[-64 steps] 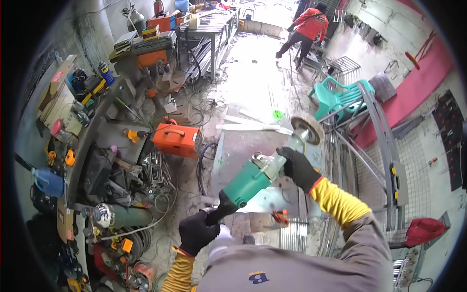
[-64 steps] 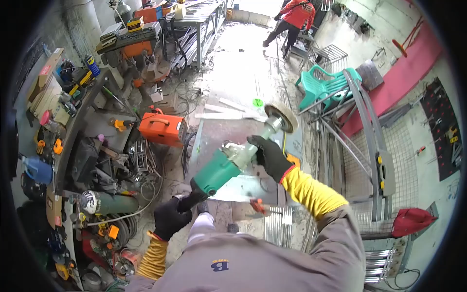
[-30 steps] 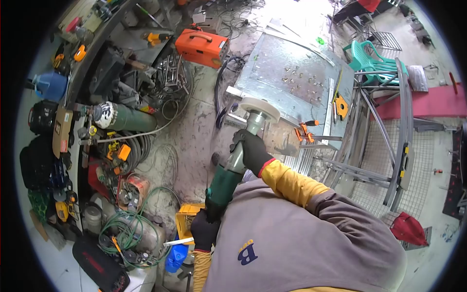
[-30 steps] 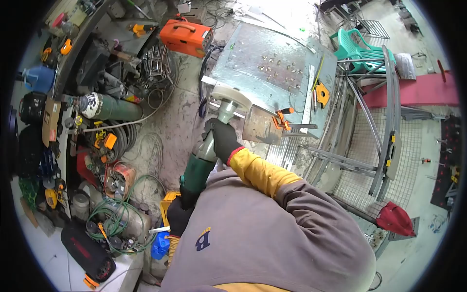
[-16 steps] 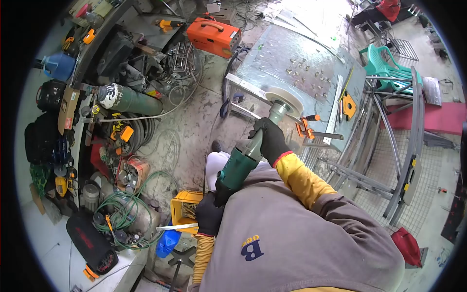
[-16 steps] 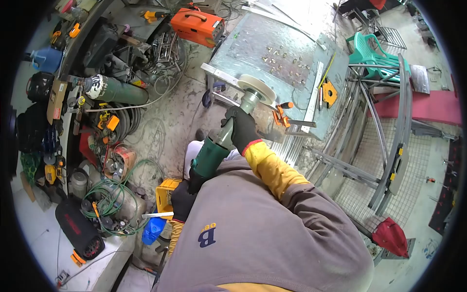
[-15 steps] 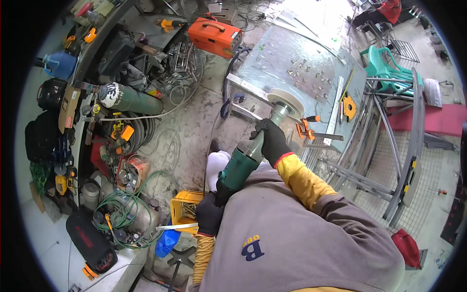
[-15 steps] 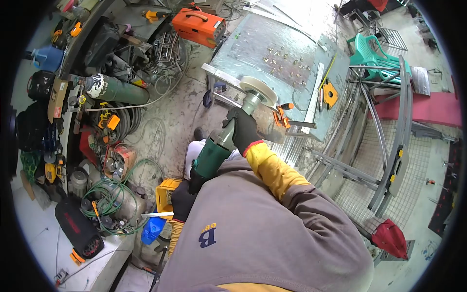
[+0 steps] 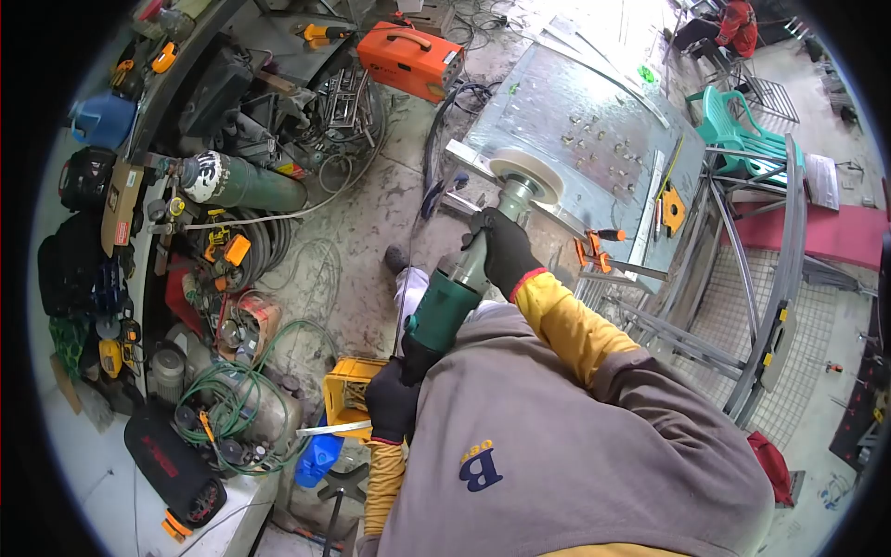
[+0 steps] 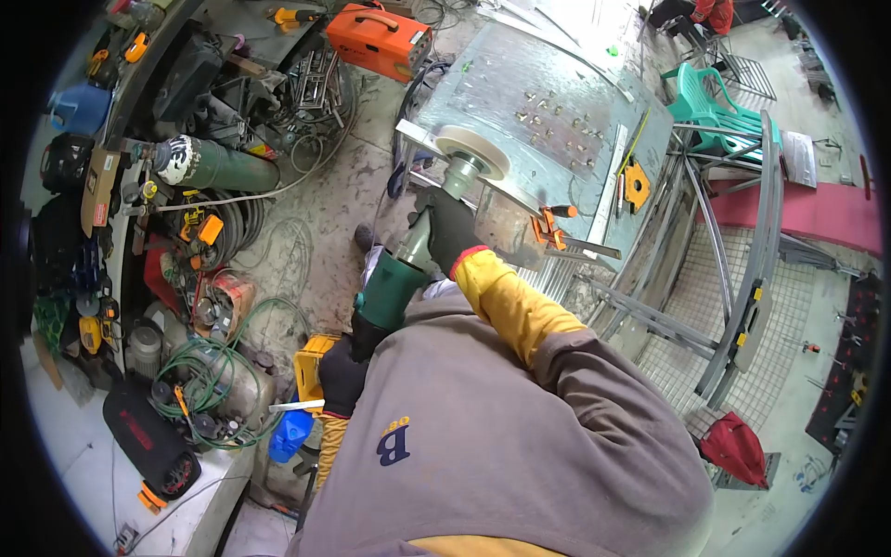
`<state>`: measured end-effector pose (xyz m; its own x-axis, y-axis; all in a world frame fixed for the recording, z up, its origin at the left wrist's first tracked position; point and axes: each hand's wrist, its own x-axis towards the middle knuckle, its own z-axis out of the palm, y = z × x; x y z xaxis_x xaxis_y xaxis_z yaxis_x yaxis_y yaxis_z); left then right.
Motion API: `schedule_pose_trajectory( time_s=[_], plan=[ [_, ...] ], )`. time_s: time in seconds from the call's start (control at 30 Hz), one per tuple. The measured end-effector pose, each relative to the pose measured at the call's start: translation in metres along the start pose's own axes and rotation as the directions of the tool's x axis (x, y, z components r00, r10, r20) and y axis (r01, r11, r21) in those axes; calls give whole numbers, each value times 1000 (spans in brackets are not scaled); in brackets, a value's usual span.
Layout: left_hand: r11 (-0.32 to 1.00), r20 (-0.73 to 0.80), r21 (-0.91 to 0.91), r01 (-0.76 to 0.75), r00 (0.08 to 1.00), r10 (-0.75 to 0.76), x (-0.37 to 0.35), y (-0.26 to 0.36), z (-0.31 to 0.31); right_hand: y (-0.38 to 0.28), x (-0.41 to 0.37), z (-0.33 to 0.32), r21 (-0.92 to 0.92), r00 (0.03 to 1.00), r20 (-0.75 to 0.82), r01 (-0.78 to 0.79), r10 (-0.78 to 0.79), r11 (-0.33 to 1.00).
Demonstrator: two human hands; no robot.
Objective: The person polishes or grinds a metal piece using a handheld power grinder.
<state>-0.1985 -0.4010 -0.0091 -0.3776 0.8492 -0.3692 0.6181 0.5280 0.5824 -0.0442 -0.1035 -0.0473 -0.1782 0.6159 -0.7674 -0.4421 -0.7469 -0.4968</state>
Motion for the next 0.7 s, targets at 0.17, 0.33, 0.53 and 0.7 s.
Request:
schedule_pose_trajectory(
  time_s=[0.17,0.33,0.53,0.7],
  plan=[
    [999,-93,-50,-19,996,14,25,-9,-33,18,35,48,4,997,71,6,-6,1000],
    [1000,-152,12,-18,988,19,39,-14,-56,19,33,78,-146,874,360,397,-325,906],
    [1000,-39,-25,18,999,-19,21,-8,-47,17,21,38,25,984,159,73,-76,997],
    [998,77,13,62,995,-63,0,4,-27,7,-13,-15,11,988,87,129,-130,992]
  ],
)
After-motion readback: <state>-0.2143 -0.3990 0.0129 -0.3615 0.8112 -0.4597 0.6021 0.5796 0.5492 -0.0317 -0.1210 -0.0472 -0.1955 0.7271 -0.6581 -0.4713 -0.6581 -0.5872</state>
